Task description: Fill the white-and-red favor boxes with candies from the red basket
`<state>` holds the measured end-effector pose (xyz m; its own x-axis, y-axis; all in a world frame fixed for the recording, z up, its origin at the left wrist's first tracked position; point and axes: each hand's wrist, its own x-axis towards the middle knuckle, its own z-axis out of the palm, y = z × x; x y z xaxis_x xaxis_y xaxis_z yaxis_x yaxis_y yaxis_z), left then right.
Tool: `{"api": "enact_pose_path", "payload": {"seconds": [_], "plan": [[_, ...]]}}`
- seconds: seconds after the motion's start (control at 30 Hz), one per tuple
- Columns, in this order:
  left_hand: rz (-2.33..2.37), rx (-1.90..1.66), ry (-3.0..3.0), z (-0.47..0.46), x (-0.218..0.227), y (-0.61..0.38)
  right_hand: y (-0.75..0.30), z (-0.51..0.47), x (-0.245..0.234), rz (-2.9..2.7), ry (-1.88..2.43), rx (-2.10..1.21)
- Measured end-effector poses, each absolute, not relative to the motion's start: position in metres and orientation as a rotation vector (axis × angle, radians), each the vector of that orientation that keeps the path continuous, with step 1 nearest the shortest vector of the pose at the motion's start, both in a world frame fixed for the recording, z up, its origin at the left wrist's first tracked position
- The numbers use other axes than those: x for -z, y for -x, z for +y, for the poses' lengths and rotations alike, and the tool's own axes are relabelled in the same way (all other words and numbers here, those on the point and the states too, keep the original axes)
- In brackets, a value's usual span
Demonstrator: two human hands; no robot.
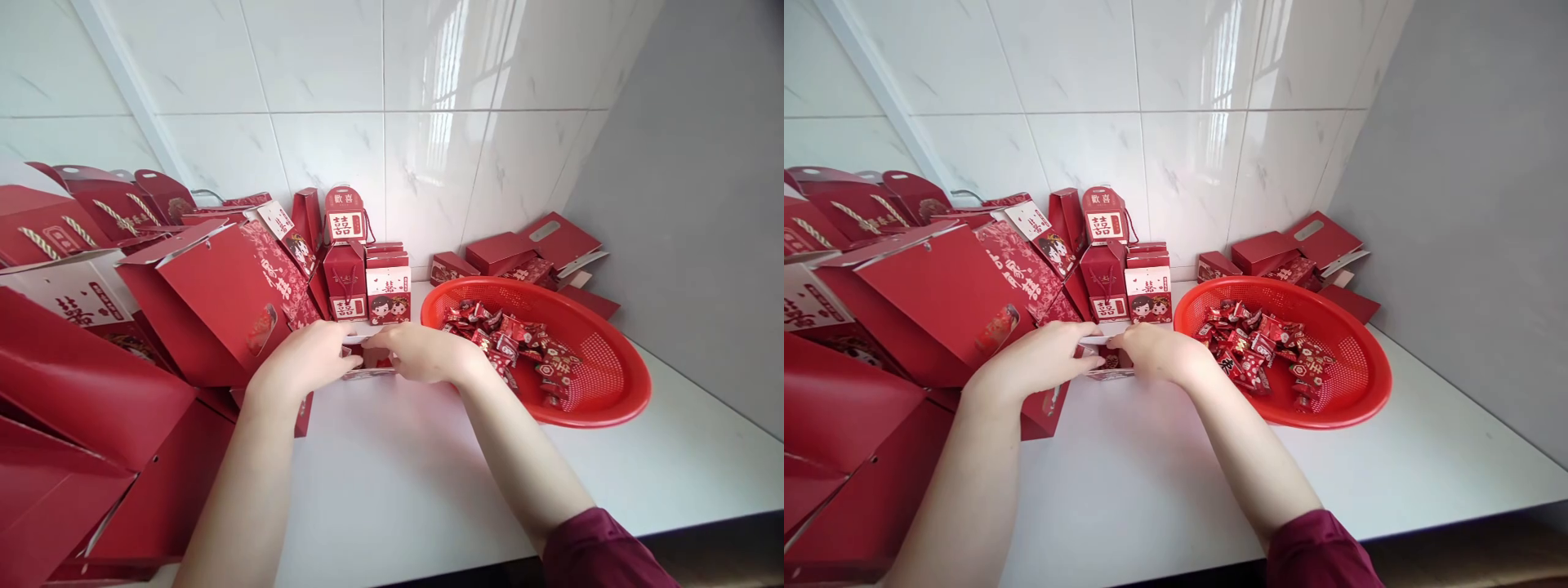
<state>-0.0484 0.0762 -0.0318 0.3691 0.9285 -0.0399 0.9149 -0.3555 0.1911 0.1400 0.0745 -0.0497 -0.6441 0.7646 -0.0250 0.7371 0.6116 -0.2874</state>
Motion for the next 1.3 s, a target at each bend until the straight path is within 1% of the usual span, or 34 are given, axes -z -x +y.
{"api": "enact_pose_path", "payload": {"seconds": [0.1,0.23,0.37,0.6,0.8,1.03,1.3], "plan": [[1.680,-0.063,-2.348,0.081,0.036,0.051,-0.139,0.073,0.048,-2.717,1.280,-0.435],[1.656,-0.126,-2.237,0.086,0.041,0.050,-0.135,0.076,0.052,-2.680,1.299,-0.395],[1.695,-0.102,-2.265,0.093,0.048,0.047,-0.133,0.082,0.057,-2.703,1.280,-0.350],[1.543,-0.072,-2.369,0.094,0.049,0.049,-0.139,0.076,0.050,-2.646,1.380,-0.440],[1.544,-0.064,-2.383,0.090,0.045,0.051,-0.132,0.072,0.050,-2.661,1.506,-0.191],[1.540,-0.008,-2.043,0.092,0.045,0.055,-0.141,0.076,0.052,-2.767,1.313,-0.288],[1.533,-0.049,-2.008,0.095,0.049,0.052,-0.141,0.076,0.054,-2.762,1.296,-0.326]]}}
